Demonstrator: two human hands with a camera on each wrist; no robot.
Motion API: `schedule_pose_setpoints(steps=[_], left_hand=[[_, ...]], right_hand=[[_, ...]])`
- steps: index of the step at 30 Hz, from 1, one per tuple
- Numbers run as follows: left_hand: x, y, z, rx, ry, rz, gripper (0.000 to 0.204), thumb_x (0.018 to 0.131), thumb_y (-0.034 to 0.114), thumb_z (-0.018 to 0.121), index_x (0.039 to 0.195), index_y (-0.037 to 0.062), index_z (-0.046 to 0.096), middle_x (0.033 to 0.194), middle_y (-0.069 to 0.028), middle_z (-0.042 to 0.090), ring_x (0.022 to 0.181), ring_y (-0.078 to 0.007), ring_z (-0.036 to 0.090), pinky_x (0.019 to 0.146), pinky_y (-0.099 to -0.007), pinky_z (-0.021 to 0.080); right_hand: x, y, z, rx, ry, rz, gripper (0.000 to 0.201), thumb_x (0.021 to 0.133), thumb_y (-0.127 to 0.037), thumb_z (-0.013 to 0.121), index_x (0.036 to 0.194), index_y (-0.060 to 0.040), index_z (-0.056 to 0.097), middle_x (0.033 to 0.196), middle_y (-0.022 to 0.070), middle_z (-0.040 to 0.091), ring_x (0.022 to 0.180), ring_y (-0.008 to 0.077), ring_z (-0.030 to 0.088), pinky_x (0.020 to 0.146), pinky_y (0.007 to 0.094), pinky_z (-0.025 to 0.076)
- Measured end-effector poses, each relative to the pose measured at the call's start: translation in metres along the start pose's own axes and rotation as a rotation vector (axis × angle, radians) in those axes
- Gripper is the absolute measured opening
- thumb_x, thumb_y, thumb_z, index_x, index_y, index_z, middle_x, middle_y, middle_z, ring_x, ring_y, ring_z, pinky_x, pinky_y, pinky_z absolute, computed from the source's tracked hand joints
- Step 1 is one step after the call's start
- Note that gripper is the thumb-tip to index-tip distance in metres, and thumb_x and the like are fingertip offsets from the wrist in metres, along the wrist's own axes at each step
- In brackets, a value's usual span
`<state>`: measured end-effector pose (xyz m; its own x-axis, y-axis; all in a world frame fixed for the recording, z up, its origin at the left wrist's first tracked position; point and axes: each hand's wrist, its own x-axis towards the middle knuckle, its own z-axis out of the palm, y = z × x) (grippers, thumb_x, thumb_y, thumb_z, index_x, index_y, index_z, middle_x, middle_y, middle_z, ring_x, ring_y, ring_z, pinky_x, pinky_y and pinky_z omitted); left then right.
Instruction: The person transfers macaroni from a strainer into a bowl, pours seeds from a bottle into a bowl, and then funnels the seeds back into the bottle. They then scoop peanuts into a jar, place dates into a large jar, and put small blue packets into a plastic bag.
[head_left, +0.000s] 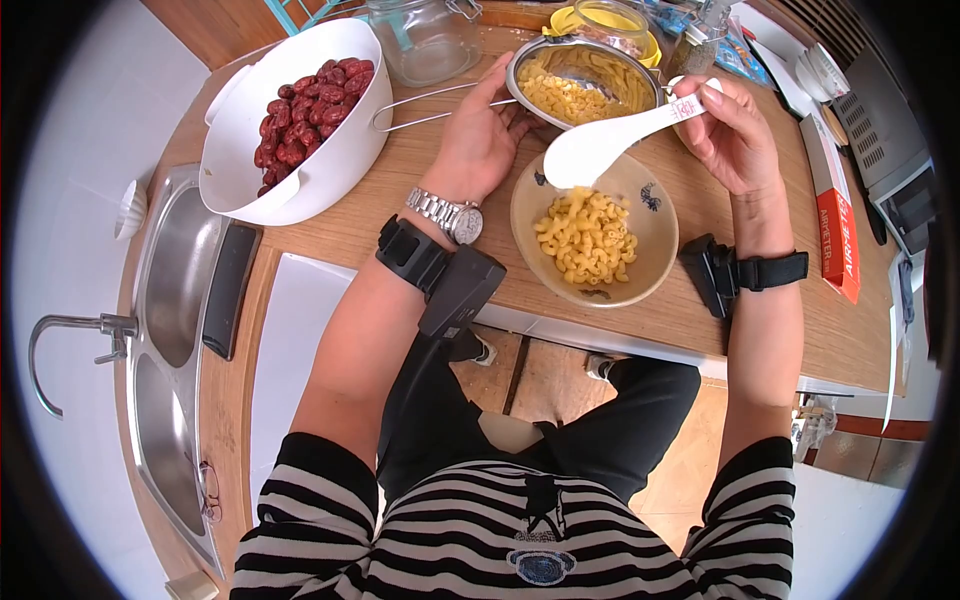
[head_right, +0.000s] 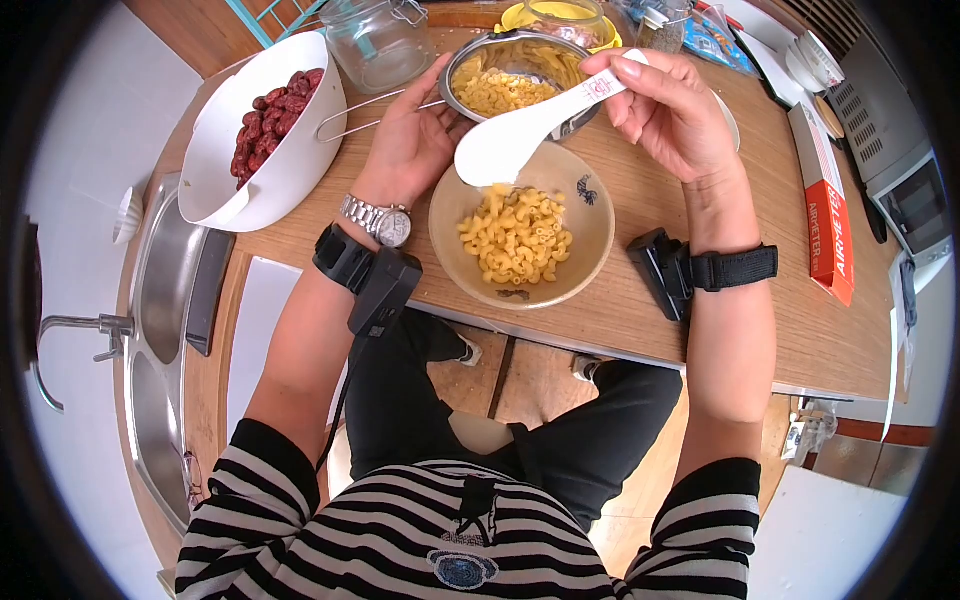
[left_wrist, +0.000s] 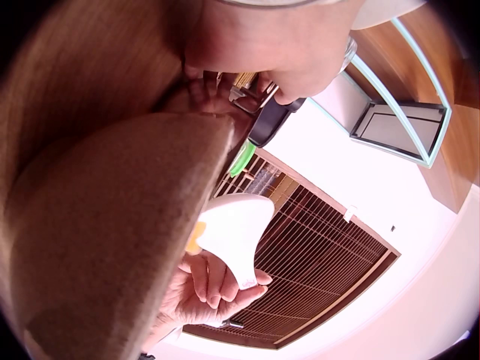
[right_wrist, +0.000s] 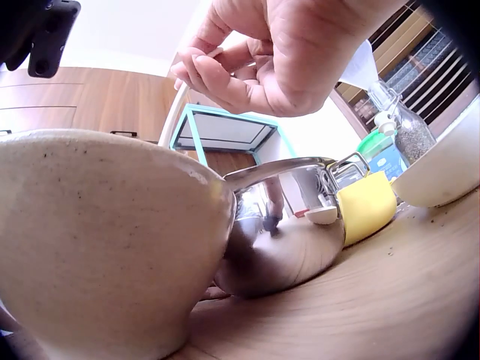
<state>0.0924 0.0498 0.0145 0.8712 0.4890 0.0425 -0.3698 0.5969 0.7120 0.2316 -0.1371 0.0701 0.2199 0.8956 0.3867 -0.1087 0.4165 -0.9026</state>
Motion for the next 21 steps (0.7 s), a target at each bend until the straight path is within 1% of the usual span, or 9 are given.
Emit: schedule_pose_setpoints(steps=[3, 5, 7, 9, 10, 12, 15, 19, 21], left_hand=[[0.001, 0.0, -0.001, -0.004, 0.001, -0.007, 0.031, 0.085, 0.022, 0.042, 0.114, 0.0105, 0.045, 0.107, -0.0097, 0.046, 0.097, -0.0187, 0.047, 0.089, -0.0339, 0.038], [0.0, 0.001, 0.001, -0.015, 0.001, -0.023, 0.03, 0.086, 0.021, 0.042, 0.114, 0.0106, 0.045, 0.107, -0.0088, 0.047, 0.096, -0.0181, 0.047, 0.089, -0.0336, 0.038], [-0.002, 0.001, 0.004, 0.017, 0.047, 0.013, 0.03, 0.086, 0.021, 0.042, 0.113, 0.0107, 0.045, 0.105, -0.0059, 0.049, 0.095, -0.0163, 0.048, 0.087, -0.0323, 0.039], [-0.003, 0.001, 0.004, 0.011, 0.043, 0.011, 0.029, 0.086, 0.021, 0.042, 0.113, 0.0108, 0.046, 0.105, -0.0046, 0.05, 0.095, -0.0155, 0.048, 0.086, -0.0315, 0.039], [-0.003, 0.002, 0.004, 0.006, 0.038, 0.01, 0.029, 0.085, 0.021, 0.042, 0.112, 0.0109, 0.046, 0.104, -0.0034, 0.05, 0.095, -0.0148, 0.048, 0.084, -0.0307, 0.04], [-0.003, 0.002, 0.004, 0.008, 0.04, 0.011, 0.029, 0.085, 0.021, 0.043, 0.112, 0.011, 0.047, 0.104, -0.0034, 0.05, 0.095, -0.0147, 0.048, 0.084, -0.0307, 0.039], [-0.003, 0.002, 0.004, 0.011, 0.04, 0.01, 0.028, 0.085, 0.021, 0.044, 0.111, 0.0112, 0.048, 0.105, -0.0034, 0.05, 0.095, -0.0145, 0.047, 0.085, -0.0308, 0.039], [-0.003, 0.002, 0.004, 0.01, 0.022, 0.009, 0.029, 0.084, 0.021, 0.044, 0.111, 0.0112, 0.048, 0.105, -0.0032, 0.049, 0.095, -0.0147, 0.046, 0.086, -0.0313, 0.038], [-0.004, 0.002, 0.004, 0.007, 0.017, 0.009, 0.029, 0.084, 0.021, 0.044, 0.111, 0.0112, 0.048, 0.105, -0.0033, 0.049, 0.095, -0.0149, 0.046, 0.086, -0.0313, 0.038]], right_hand=[[0.001, 0.002, 0.0, 0.032, 0.036, -0.066, 0.026, 0.085, -0.016, 0.045, 0.096, 0.005, 0.055, 0.06, 0.0034, 0.054, 0.048, 0.0047, 0.047, 0.043, 0.0135, 0.037], [0.003, 0.003, -0.001, 0.058, 0.135, -0.159, 0.026, 0.085, -0.016, 0.044, 0.097, 0.0046, 0.055, 0.062, 0.0035, 0.055, 0.051, 0.0046, 0.048, 0.043, 0.0138, 0.036], [0.006, 0.003, 0.001, -0.007, 0.173, -0.159, 0.025, 0.085, -0.017, 0.045, 0.097, 0.0025, 0.056, 0.063, 0.002, 0.056, 0.051, 0.0043, 0.048, 0.044, 0.0145, 0.037], [0.009, 0.006, -0.001, -0.207, 0.336, -0.11, 0.023, 0.083, -0.019, 0.049, 0.094, -0.0011, 0.058, 0.064, 0.0004, 0.056, 0.051, 0.0039, 0.047, 0.046, 0.0151, 0.039], [0.009, 0.008, 0.0, -0.207, 0.336, -0.11, 0.023, 0.083, -0.019, 0.049, 0.094, -0.0011, 0.058, 0.064, 0.0004, 0.056, 0.051, 0.0039, 0.047, 0.046, 0.0151, 0.039], [0.009, 0.013, 0.002, -0.453, 0.429, -0.016, 0.024, 0.083, -0.019, 0.049, 0.098, -0.0011, 0.057, 0.066, -0.0015, 0.053, 0.054, 0.0035, 0.044, 0.047, 0.0151, 0.035], [0.01, 0.018, 0.0, -0.557, 0.446, 0.034, 0.023, 0.083, -0.02, 0.051, 0.096, -0.0037, 0.059, 0.066, -0.002, 0.054, 0.055, 0.0026, 0.045, 0.048, 0.0153, 0.037], [0.01, 0.019, 0.002, -0.533, 0.437, 0.101, 0.024, 0.083, -0.021, 0.051, 0.096, -0.0026, 0.058, 0.066, -0.0011, 0.054, 0.054, 0.0026, 0.046, 0.049, 0.0156, 0.038], [0.011, 0.021, 0.001, -0.44, 0.447, 0.129, 0.023, 0.083, -0.019, 0.049, 0.095, -0.0003, 0.058, 0.065, 0.0002, 0.056, 0.052, 0.0029, 0.046, 0.048, 0.015, 0.038]])
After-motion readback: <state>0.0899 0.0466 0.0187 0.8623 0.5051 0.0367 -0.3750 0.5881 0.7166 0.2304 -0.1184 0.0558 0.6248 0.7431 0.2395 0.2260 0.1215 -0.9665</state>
